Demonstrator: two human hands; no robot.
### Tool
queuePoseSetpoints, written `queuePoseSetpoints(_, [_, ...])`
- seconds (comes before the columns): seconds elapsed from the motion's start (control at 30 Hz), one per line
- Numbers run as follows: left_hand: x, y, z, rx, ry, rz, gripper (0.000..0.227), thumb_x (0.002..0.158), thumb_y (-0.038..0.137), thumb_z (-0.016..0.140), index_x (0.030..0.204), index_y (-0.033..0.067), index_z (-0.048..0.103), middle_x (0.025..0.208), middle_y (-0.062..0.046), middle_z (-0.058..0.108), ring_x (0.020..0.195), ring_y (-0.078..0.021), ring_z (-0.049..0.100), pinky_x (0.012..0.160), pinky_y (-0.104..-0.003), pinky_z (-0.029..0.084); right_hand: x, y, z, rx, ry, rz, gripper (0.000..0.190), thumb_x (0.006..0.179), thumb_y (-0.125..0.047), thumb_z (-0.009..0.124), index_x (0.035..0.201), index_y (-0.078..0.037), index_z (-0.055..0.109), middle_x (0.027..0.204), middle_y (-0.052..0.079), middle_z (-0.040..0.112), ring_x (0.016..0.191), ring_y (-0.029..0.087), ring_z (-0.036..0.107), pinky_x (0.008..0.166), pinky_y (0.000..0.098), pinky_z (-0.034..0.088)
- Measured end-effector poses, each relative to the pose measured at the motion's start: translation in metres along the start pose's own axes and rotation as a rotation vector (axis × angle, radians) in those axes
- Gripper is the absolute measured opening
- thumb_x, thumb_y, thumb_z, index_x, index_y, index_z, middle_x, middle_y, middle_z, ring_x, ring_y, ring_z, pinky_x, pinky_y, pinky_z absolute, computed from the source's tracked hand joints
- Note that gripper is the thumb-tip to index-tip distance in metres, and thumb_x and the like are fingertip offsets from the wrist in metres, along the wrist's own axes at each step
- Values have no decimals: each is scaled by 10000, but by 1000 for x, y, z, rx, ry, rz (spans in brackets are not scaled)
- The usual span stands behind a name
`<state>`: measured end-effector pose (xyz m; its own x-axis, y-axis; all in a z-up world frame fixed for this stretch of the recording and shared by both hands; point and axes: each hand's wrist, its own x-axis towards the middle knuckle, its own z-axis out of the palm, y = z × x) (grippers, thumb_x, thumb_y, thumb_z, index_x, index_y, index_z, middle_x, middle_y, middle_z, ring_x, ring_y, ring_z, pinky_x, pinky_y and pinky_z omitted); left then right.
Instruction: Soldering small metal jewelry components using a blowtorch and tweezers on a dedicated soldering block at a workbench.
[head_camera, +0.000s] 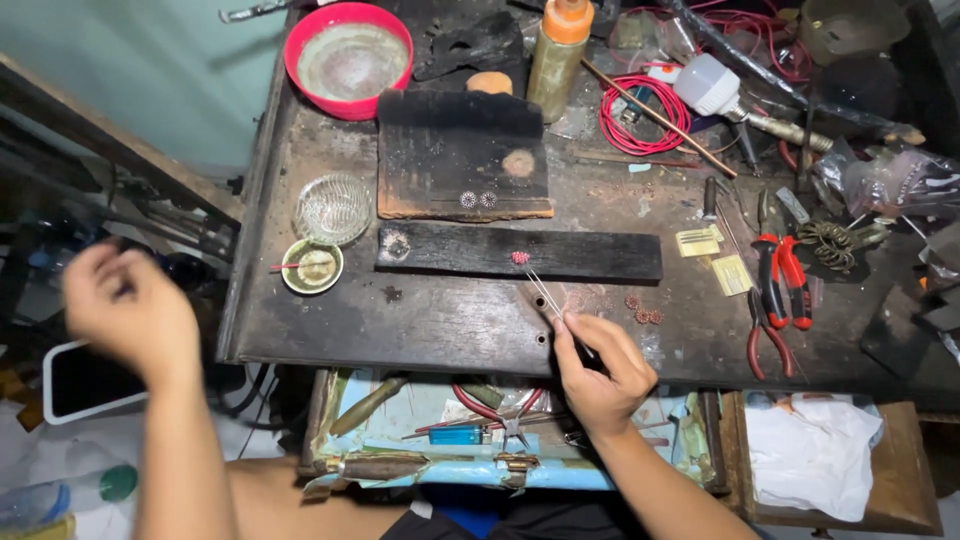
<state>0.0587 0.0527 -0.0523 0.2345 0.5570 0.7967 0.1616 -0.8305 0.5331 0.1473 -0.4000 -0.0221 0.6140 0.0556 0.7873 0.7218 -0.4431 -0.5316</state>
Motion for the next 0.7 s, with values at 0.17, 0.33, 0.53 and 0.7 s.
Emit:
queuePoseSetpoints(0.17, [-71,229,-36,-463,-556,-146,221,1074,158,502,1110,-11,639,977,-142,711,836,-240,700,769,-368,575,0,-20,-3,93,-6,-54,102,805,70,827,839,29,740,847,152,726,717,239,688,686,306,586])
queuePoseSetpoints(0.33, [-111,315,-19,-727,-1145,-644,225,977,247,650,993,48,752,798,35,681,703,-12,551,602,-208,499,-5,-28,-6,144,-63,-136,85,873,-31,761,800,-32,717,873,101,718,718,246,602,757,357,495])
queuePoseSetpoints(0.53, [-88,304,24,-933,-998,-667,223,1001,227,589,891,93,731,1143,-121,793,998,-144,718,799,-277,622,11,-31,-17,81,-219,-74,253,897,-140,799,1132,-56,759,1123,126,716,981,290,652,931,403,531])
queuePoseSetpoints(0.7, [-23,253,53,-424,-711,358,115,994,-1,625,1092,5,685,983,-118,736,886,-306,548,818,-403,456,34,-46,-35,304,-452,-27,87,876,-78,766,923,-4,770,866,109,783,716,212,740,686,300,605])
